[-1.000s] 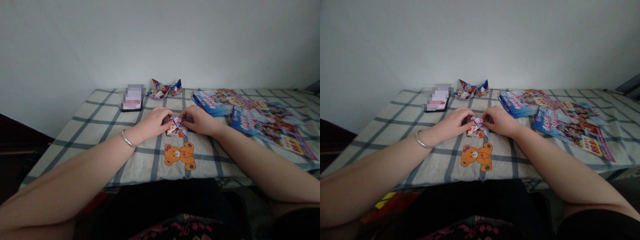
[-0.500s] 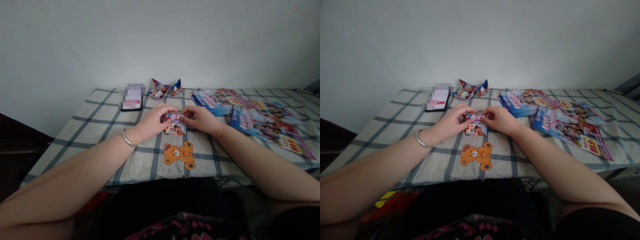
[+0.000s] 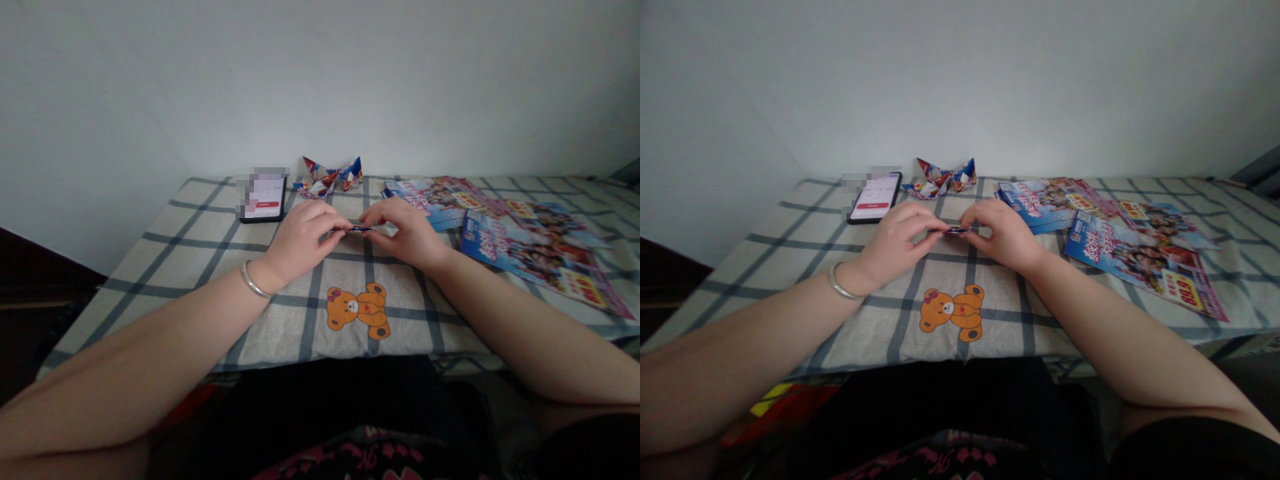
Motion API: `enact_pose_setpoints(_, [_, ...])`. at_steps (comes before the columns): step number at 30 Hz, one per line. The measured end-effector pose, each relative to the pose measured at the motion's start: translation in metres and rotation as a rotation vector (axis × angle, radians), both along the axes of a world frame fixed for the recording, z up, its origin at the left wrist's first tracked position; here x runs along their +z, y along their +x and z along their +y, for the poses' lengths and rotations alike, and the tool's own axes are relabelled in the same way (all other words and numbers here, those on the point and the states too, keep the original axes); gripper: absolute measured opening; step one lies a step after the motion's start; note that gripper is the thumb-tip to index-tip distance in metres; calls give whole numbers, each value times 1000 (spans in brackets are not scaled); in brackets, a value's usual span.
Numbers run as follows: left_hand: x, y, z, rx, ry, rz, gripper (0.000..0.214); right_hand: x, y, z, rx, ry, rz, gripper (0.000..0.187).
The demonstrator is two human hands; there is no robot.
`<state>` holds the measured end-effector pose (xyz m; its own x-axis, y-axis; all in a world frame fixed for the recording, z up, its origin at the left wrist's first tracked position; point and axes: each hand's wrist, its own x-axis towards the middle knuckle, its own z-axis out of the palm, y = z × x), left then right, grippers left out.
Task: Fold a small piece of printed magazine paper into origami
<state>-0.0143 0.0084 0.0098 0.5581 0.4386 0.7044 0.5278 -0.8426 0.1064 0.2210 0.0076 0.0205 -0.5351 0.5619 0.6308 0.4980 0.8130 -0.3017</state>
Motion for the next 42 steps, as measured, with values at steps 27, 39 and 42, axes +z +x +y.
enact_pose_setpoints(27, [-3,-7,8,-18,-107,328,14,-3,9,6,91,15,-445,21])
enact_pose_setpoints(39, [1,1,-9,54,-5,527,18,0,5,0,107,16,-492,20])
enact_pose_setpoints(42, [0,-4,-3,5,-70,474,18,1,7,1,78,-14,-494,20])
